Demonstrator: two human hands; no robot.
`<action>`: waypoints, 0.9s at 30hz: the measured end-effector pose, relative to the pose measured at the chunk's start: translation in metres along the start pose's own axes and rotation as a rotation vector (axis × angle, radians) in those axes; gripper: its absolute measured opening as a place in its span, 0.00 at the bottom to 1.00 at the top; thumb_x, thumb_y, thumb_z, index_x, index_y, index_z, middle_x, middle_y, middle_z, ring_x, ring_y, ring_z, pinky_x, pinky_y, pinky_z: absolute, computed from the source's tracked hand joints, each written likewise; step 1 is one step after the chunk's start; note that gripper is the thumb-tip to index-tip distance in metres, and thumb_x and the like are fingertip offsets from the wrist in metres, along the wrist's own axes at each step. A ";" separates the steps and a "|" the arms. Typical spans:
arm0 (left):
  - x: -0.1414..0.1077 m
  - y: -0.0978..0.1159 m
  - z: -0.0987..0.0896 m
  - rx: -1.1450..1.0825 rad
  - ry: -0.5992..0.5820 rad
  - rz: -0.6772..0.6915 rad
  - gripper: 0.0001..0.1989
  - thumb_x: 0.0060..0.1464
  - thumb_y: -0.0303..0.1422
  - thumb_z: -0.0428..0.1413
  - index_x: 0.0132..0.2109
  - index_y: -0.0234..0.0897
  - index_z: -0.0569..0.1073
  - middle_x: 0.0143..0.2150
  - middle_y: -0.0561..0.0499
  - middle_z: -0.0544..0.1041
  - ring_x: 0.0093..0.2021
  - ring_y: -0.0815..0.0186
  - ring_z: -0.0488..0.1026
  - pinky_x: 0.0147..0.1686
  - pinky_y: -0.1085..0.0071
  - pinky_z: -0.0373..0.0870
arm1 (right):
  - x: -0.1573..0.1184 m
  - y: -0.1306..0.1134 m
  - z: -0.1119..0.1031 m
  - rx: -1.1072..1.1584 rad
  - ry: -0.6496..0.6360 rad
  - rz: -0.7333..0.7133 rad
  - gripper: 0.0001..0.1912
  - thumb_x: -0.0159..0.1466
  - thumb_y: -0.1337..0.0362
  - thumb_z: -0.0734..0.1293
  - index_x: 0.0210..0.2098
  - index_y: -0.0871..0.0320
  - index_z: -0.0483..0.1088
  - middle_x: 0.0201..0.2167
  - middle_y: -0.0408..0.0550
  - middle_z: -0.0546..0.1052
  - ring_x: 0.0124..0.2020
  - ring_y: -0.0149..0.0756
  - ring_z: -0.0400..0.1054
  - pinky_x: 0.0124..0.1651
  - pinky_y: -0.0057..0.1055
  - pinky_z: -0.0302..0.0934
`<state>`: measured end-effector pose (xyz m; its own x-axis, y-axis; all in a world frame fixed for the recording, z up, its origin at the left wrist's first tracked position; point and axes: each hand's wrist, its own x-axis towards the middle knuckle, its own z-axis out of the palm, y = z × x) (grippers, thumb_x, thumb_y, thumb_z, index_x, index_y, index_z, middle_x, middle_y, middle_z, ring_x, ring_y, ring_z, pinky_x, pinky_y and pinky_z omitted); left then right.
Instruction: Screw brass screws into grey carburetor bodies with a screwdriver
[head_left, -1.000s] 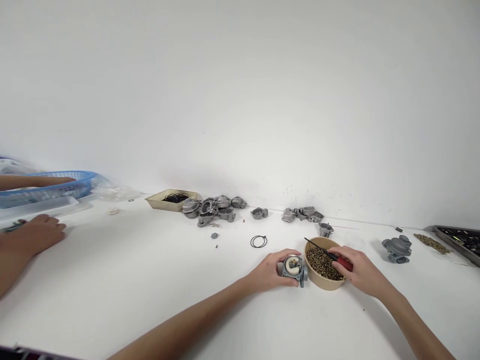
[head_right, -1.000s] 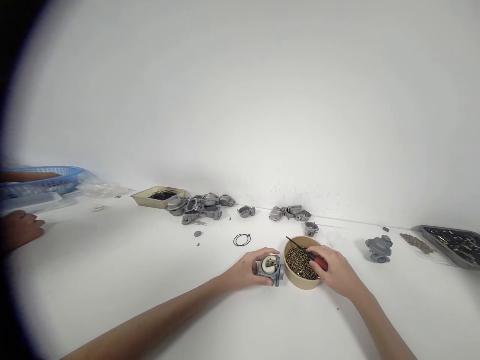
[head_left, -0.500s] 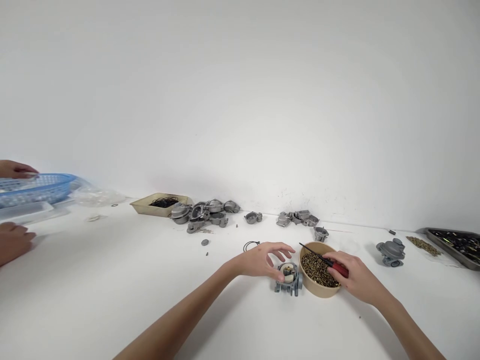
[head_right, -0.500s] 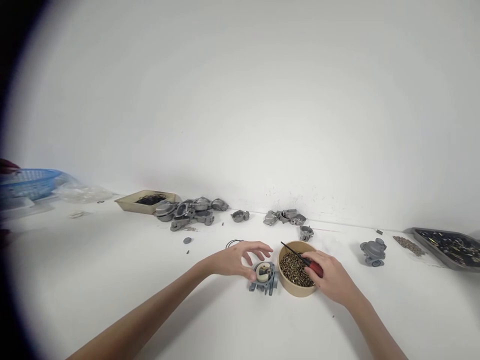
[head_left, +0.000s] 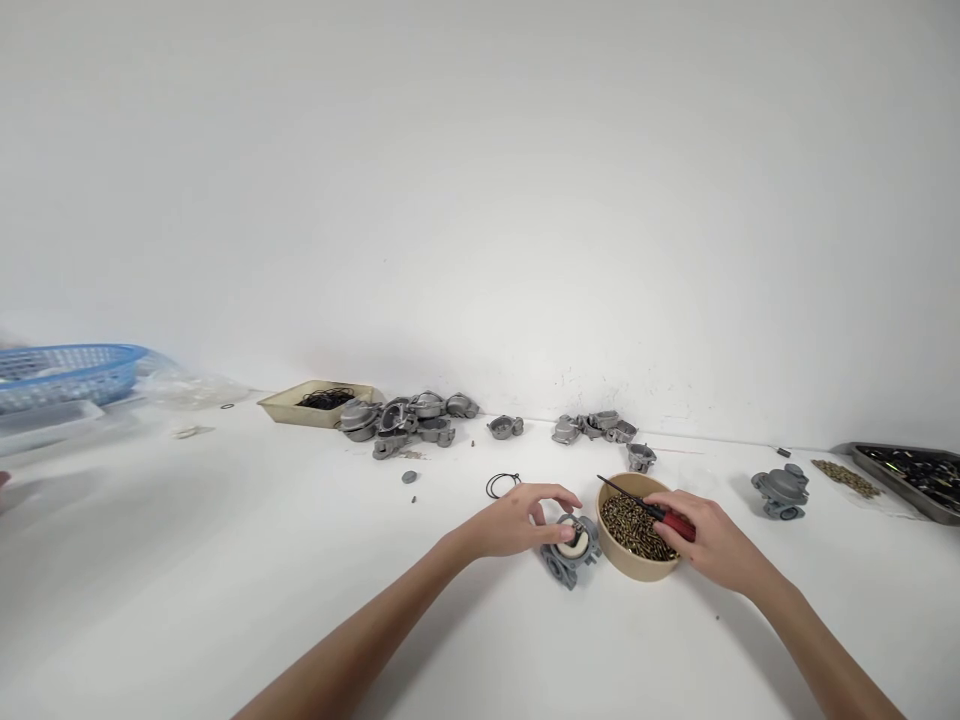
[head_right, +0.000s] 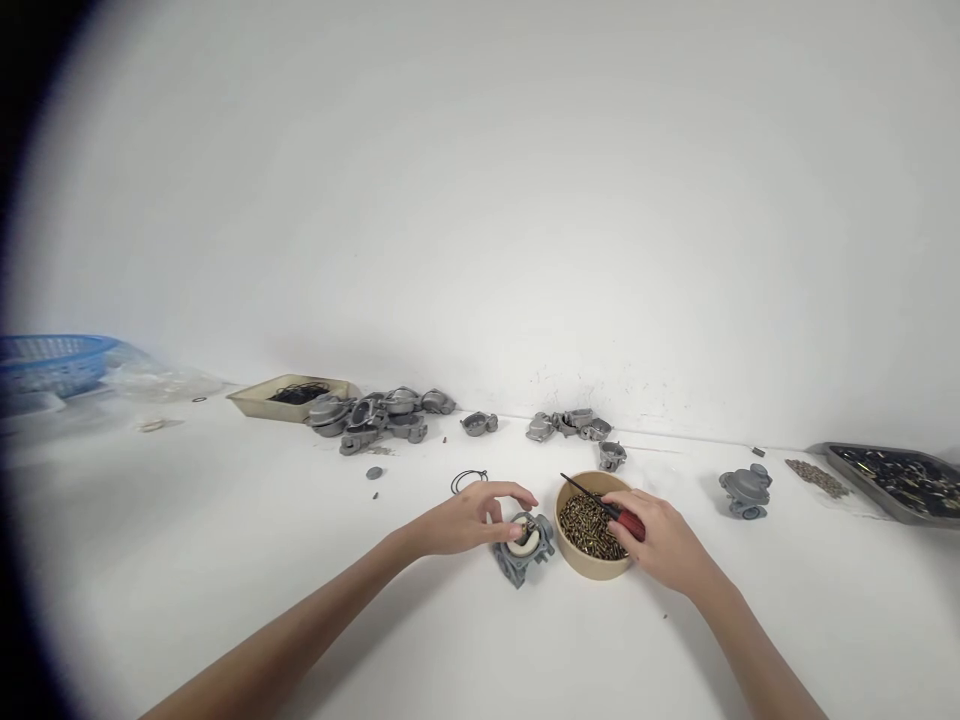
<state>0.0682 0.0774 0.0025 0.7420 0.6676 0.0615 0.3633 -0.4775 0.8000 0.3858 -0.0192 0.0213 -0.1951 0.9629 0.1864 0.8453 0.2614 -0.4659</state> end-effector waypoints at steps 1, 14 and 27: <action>-0.001 0.001 -0.001 0.029 0.021 -0.002 0.24 0.61 0.51 0.62 0.59 0.47 0.78 0.60 0.48 0.79 0.37 0.64 0.78 0.37 0.71 0.73 | 0.000 0.000 0.000 0.000 0.000 0.004 0.19 0.71 0.56 0.61 0.56 0.50 0.76 0.55 0.52 0.83 0.51 0.49 0.79 0.51 0.47 0.74; -0.008 -0.005 -0.009 0.130 -0.063 0.232 0.30 0.55 0.58 0.66 0.57 0.47 0.80 0.54 0.48 0.80 0.32 0.67 0.70 0.41 0.68 0.69 | 0.000 0.003 0.003 -0.014 0.018 0.001 0.20 0.70 0.55 0.62 0.57 0.50 0.76 0.55 0.51 0.83 0.49 0.49 0.80 0.51 0.46 0.74; -0.009 -0.006 -0.014 0.221 0.022 0.184 0.17 0.62 0.51 0.62 0.46 0.45 0.82 0.43 0.53 0.84 0.34 0.65 0.72 0.44 0.67 0.66 | 0.000 0.007 0.005 -0.032 0.016 0.008 0.20 0.71 0.54 0.62 0.57 0.50 0.76 0.56 0.52 0.83 0.51 0.50 0.79 0.51 0.48 0.74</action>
<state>0.0515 0.0824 0.0061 0.7954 0.5693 0.2080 0.3394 -0.7027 0.6253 0.3887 -0.0168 0.0141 -0.1806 0.9637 0.1966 0.8622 0.2513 -0.4398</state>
